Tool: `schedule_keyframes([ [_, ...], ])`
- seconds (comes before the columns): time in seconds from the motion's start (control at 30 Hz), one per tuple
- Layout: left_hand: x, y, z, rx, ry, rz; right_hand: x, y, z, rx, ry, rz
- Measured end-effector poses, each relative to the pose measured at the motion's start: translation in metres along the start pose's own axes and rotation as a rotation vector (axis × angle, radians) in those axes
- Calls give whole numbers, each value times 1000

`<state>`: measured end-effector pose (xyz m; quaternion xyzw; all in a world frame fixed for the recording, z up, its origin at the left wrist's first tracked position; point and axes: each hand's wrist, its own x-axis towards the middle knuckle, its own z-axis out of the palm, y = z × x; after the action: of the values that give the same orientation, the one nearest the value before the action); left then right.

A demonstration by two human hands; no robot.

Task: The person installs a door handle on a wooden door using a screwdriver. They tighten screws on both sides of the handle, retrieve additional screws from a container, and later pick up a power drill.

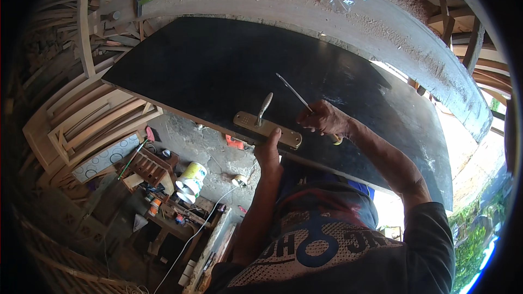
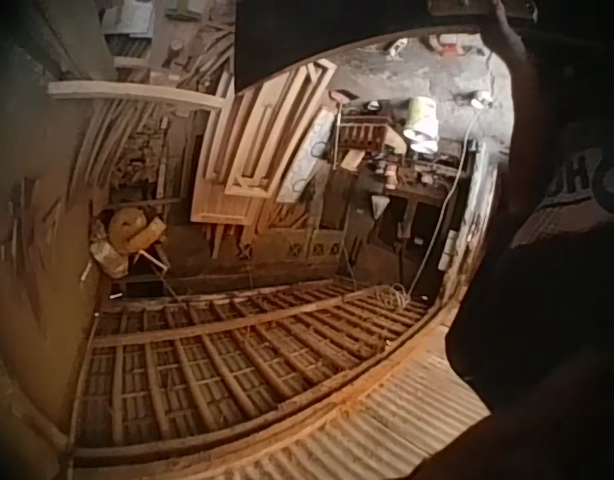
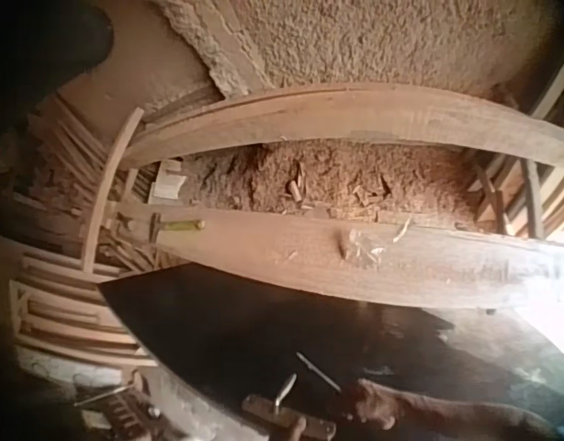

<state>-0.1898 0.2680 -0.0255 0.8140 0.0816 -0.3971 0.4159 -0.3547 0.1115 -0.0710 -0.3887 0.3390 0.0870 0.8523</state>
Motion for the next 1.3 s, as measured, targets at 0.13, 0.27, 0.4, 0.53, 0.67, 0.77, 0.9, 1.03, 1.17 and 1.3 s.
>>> schedule_keyframes([
  [0.13, -3, 2, 1, -13, 4, -7, -11, 2, 8, 116, -41, 119],
  [0.27, -5, 3, 5, -51, -1, 6, -12, 7, 15, 244, -61, 148],
  [0.4, -9, 11, 8, -59, -3, -10, -6, 21, 25, 368, -29, 123],
  [0.53, -3, 2, 5, -70, 17, 15, -3, 21, 26, 343, -23, 151],
  [0.67, -2, 1, 5, -62, 20, -9, -2, 15, 29, 280, -28, 173],
  [0.77, 0, -2, 3, -58, 10, -18, -3, 3, 30, 180, -30, 215],
  [0.9, 1, -6, 1, -63, -5, -26, -4, 1, 29, 123, -44, 219],
  [1.03, 1, -6, 1, -74, -6, -6, -8, -3, 31, 81, -23, 188],
  [1.17, 3, -6, -1, -56, -24, -46, -5, 5, 29, 83, -11, 148],
  [1.3, 4, -11, -2, -66, -28, -8, 1, 2, 27, 28, -51, 208],
])
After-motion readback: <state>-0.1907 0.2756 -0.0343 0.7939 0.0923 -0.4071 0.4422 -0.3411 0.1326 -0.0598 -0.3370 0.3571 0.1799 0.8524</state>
